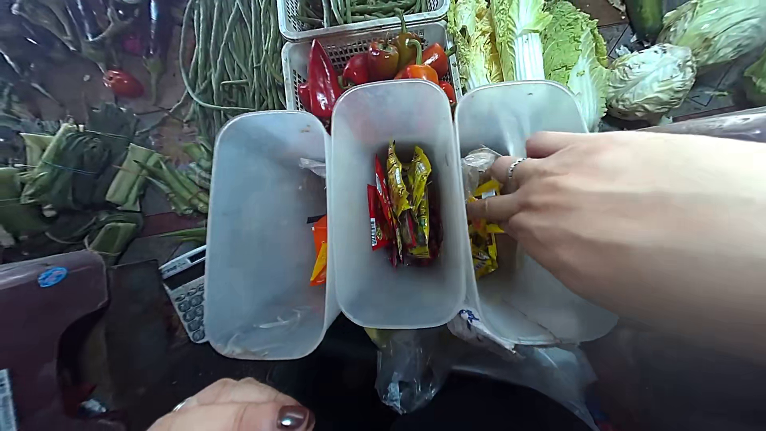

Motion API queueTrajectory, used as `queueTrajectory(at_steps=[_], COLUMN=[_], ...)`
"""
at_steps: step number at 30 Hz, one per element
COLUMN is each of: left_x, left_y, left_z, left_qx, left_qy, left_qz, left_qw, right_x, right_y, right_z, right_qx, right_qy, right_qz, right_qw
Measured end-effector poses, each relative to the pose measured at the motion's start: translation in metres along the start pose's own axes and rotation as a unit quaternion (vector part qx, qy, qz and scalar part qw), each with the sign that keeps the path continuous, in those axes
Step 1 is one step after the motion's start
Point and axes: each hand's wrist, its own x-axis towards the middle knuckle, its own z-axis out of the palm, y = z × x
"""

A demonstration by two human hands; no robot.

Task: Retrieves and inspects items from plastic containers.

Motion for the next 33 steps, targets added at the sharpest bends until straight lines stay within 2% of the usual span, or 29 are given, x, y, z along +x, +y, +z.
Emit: queueTrajectory(at_steps=[3, 7, 10, 12, 14, 16, 19, 22, 24, 27, 29, 30, 32, 33], left_x=[-0.002, -0.003, -0.001, 0.000, 0.006, 0.012, 0.009, 0.002, -0.003, -0.015, -0.022, -0.026, -0.032, -0.036], left_y=[0.000, 0.000, 0.006, 0.008, 0.010, 0.009, -0.015, -0.031, -0.031, -0.029, -0.029, -0.030, -0.031, -0.031], left_z=[-0.002, -0.003, 0.010, 0.026, 0.048, 0.077, 0.110, 0.122, 0.123, 0.121, 0.121, 0.120, 0.119, 0.119], left_qx=[-0.002, 0.003, 0.040, 0.067, 0.106, 0.189, 0.311, 0.314, 0.309, 0.293, 0.283, 0.278, 0.274, 0.274], left_qy=[0.008, 0.001, -0.038, -0.110, -0.202, -0.246, -0.216, -0.153, -0.142, -0.179, -0.211, -0.219, -0.228, -0.235], left_qz=[-0.006, -0.007, -0.026, -0.016, -0.003, 0.000, 0.068, 0.113, 0.129, 0.178, 0.213, 0.225, 0.246, 0.258], left_qw=[1.000, 1.000, 0.998, 0.992, 0.974, 0.951, 0.923, 0.930, 0.931, 0.922, 0.911, 0.908, 0.901, 0.896], right_x=[-0.003, -0.005, -0.002, 0.009, 0.024, 0.040, 0.056, 0.058, 0.044, 0.011, -0.006, -0.008, -0.003, 0.005], right_y=[0.015, 0.017, 0.029, 0.035, 0.031, 0.017, -0.001, -0.004, -0.007, -0.006, -0.002, -0.001, -0.014, -0.028], right_z=[-0.005, -0.005, -0.002, -0.003, -0.009, -0.015, -0.020, -0.015, -0.017, -0.032, -0.032, -0.032, -0.029, -0.024], right_qx=[-0.003, 0.007, 0.111, 0.137, 0.093, 0.076, 0.080, 0.109, 0.162, 0.241, 0.230, 0.208, 0.183, 0.185], right_qy=[-0.020, -0.015, 0.033, 0.047, -0.026, -0.129, -0.220, -0.287, -0.278, -0.222, -0.094, -0.067, -0.094, -0.151], right_qz=[-0.025, -0.017, -0.068, -0.072, -0.023, 0.052, 0.082, 0.044, 0.043, 0.038, 0.044, 0.050, 0.087, 0.120], right_qw=[0.999, 1.000, 0.991, 0.987, 0.995, 0.987, 0.969, 0.951, 0.946, 0.944, 0.968, 0.975, 0.975, 0.964])
